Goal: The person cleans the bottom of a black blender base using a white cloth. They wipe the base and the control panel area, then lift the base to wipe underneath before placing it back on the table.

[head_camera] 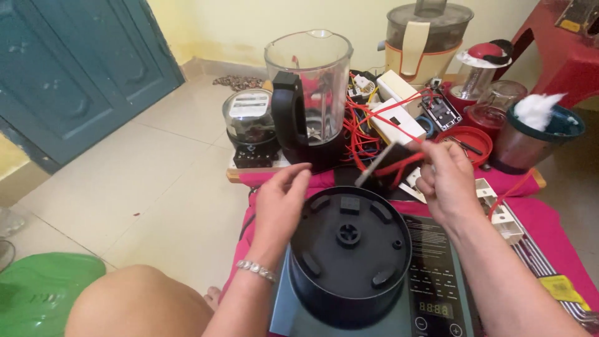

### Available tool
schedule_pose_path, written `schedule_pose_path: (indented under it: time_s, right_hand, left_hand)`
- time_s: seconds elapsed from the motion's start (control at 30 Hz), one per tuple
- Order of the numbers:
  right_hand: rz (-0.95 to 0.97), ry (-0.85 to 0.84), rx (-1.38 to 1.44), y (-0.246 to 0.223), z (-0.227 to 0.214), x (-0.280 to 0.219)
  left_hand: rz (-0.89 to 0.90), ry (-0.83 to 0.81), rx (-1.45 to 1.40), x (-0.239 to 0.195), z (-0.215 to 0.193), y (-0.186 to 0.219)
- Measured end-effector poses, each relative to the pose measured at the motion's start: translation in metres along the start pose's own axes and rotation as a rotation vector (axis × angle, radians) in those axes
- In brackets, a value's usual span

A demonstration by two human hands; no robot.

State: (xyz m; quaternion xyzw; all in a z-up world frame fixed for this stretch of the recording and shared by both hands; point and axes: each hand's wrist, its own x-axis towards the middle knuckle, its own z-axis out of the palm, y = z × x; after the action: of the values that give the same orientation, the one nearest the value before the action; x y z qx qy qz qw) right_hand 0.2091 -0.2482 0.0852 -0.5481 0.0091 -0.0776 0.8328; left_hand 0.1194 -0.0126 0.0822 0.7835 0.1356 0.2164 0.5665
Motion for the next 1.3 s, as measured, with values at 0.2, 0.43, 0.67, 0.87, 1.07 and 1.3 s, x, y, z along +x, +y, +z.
schedule_pose_path:
  time_s: [0.2,0.43,0.67,0.87,1.07,1.3]
  right_hand:
    - [0.048,0.051,0.029,-0.002,-0.02,0.011]
    - [0.208,0.161,0.608,-0.023,-0.058,0.02]
    - [0.41,0.152,1.256,0.023,-0.099,0.04]
    - [0.531,0.192,1.317,0.02,-0.069,0.012]
    - [0.556,-0.031,1.209,0.014,-0.069,0.005]
    - [0.505,-0.475,0.989,0.003,-0.072,0.008]
  left_hand:
    - [0.099,-0.134,0.054,-0.003,0.013,0.035]
    - [0.088,-0.375,0.245,0.022,0.047,0.052]
    - [-0.041,-0.492,0.021,0.016,0.084,0.094]
    - [0.123,-0.355,-0.268,0.02,0.105,0.076]
    - [-0.337,-0.511,-0.64,0.035,0.111,0.079]
    - [-0.294,-0.578,-1.089,0.047,0.135,0.074]
